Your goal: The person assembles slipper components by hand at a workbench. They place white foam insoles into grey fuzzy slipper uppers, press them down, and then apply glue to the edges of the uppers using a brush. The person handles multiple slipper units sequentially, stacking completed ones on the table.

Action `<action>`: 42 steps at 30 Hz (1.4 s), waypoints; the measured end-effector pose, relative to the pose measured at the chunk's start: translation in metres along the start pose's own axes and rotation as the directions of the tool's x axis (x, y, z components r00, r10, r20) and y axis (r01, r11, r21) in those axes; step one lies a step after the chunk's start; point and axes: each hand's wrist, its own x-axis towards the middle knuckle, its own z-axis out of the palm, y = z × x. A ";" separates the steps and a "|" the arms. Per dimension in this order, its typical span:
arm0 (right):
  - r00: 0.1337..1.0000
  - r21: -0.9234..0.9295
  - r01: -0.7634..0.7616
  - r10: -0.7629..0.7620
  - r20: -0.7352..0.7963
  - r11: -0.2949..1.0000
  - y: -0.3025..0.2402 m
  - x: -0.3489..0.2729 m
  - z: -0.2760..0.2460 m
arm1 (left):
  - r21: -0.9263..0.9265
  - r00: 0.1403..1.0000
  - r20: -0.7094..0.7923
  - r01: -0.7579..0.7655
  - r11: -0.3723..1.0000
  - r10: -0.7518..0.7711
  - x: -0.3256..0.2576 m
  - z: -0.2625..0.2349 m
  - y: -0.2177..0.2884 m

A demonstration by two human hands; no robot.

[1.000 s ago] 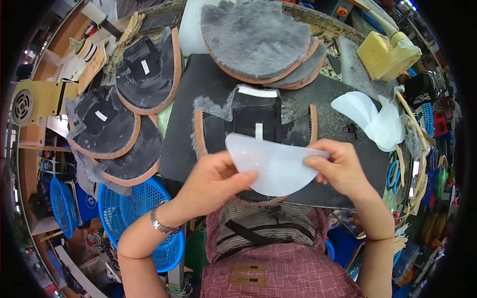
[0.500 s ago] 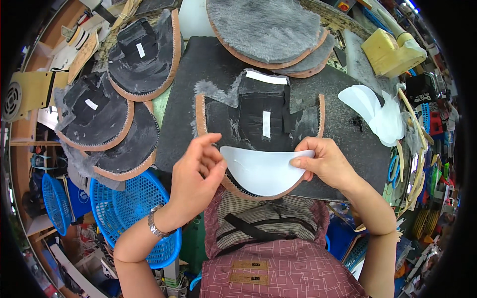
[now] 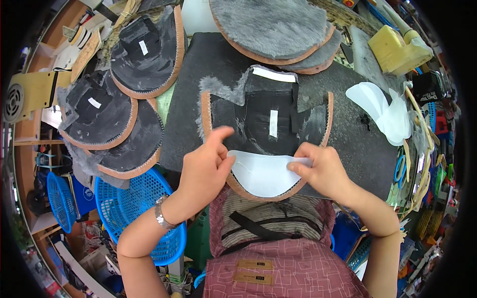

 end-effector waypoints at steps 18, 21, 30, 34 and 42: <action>0.615 -0.541 0.695 -0.781 0.107 0.473 0.000 -0.024 0.044 | 0.500 0.383 0.818 -0.843 -0.200 0.430 0.002 0.009 0.034; 0.592 -0.547 0.706 -0.799 0.105 0.450 0.001 -0.025 0.045 | 0.438 0.506 0.780 -0.861 0.258 0.368 -0.005 -0.020 0.029; 0.582 -0.552 0.687 -0.813 0.027 0.473 0.007 -0.025 0.050 | 0.602 0.332 0.798 -0.439 0.667 -0.502 -0.154 -0.036 -0.064; 0.603 -0.569 0.667 -0.797 0.032 0.481 0.008 -0.026 0.050 | 0.267 0.931 0.308 -0.284 0.921 0.198 -0.079 -0.032 -0.003; 0.613 -0.572 0.648 -0.790 -0.003 0.504 0.003 -0.028 0.054 | 0.410 0.849 0.302 -0.527 0.745 0.434 0.005 -0.009 -0.001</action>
